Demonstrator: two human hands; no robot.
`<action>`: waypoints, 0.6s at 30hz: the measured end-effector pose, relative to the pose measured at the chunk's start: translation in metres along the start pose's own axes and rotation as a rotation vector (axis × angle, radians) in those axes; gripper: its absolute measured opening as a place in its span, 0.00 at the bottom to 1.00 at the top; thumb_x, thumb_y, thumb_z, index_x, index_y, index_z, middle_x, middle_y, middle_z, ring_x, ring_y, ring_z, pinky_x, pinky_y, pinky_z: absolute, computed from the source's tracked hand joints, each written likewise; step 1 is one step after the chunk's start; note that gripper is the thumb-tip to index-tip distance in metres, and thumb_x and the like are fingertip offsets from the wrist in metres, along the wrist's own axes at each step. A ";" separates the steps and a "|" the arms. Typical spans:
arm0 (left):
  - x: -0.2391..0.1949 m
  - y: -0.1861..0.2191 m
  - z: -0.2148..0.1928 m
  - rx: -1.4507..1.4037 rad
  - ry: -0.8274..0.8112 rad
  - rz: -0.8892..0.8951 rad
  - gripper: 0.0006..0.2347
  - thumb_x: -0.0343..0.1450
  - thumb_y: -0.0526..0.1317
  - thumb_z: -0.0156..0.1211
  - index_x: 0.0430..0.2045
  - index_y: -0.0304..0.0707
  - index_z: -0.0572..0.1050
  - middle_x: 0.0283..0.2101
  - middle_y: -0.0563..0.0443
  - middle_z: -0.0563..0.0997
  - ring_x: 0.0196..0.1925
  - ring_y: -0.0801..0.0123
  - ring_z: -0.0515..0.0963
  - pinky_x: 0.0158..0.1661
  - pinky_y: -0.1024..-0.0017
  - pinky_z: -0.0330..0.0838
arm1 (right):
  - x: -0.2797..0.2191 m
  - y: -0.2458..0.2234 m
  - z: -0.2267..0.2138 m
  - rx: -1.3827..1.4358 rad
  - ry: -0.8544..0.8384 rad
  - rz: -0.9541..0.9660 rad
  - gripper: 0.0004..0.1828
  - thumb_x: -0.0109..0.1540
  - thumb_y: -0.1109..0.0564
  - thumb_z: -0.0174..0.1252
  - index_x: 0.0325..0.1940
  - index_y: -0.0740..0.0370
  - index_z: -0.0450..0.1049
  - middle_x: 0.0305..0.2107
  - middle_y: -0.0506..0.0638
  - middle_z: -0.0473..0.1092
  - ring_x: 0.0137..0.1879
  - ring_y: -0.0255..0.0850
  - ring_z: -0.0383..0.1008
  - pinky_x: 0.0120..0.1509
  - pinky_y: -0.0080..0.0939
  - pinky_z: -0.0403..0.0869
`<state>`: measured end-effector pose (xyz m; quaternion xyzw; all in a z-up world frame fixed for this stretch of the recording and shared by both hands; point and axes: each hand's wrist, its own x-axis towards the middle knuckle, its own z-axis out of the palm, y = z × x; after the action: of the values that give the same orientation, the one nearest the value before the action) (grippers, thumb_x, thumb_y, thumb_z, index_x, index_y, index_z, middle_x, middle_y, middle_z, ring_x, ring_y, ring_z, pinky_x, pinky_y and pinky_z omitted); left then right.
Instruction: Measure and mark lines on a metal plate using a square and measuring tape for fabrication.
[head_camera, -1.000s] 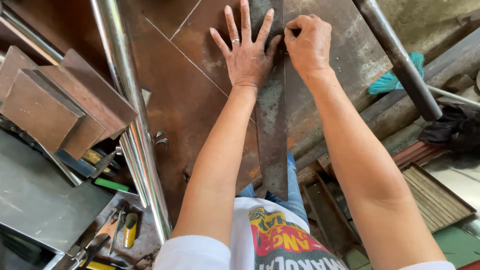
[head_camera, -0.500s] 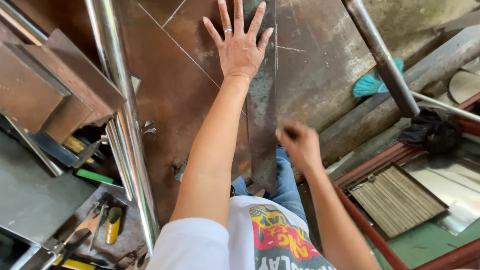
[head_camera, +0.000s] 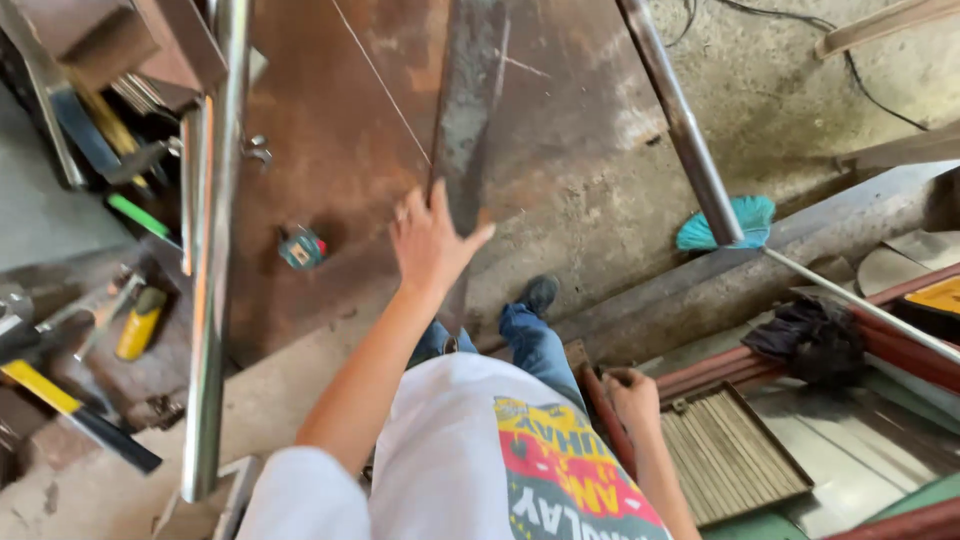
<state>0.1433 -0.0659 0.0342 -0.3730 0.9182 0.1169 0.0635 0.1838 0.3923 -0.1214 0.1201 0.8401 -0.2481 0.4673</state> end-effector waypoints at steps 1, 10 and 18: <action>-0.020 0.000 0.011 -0.003 0.009 -0.014 0.43 0.58 0.66 0.71 0.65 0.40 0.67 0.59 0.32 0.70 0.60 0.31 0.74 0.56 0.39 0.70 | 0.016 0.009 -0.017 -0.010 -0.003 -0.012 0.14 0.59 0.50 0.67 0.47 0.52 0.85 0.40 0.55 0.82 0.53 0.50 0.81 0.57 0.50 0.77; -0.072 -0.033 -0.002 0.068 -0.199 -0.381 0.50 0.56 0.55 0.74 0.72 0.36 0.51 0.54 0.32 0.72 0.60 0.36 0.73 0.54 0.45 0.69 | 0.096 -0.061 -0.117 -0.071 0.043 -0.299 0.14 0.60 0.49 0.67 0.48 0.54 0.85 0.38 0.54 0.81 0.47 0.48 0.81 0.48 0.47 0.77; -0.160 -0.028 -0.082 -0.141 -0.172 -0.514 0.41 0.57 0.65 0.67 0.60 0.37 0.64 0.53 0.36 0.76 0.56 0.43 0.80 0.55 0.50 0.74 | 0.086 -0.146 -0.117 0.052 -0.050 -0.455 0.15 0.59 0.54 0.66 0.47 0.63 0.84 0.36 0.62 0.80 0.42 0.50 0.80 0.44 0.50 0.76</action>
<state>0.2743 0.0003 0.1410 -0.5859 0.7743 0.1917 0.1429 -0.0100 0.3276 -0.0982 -0.0667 0.8271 -0.3714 0.4166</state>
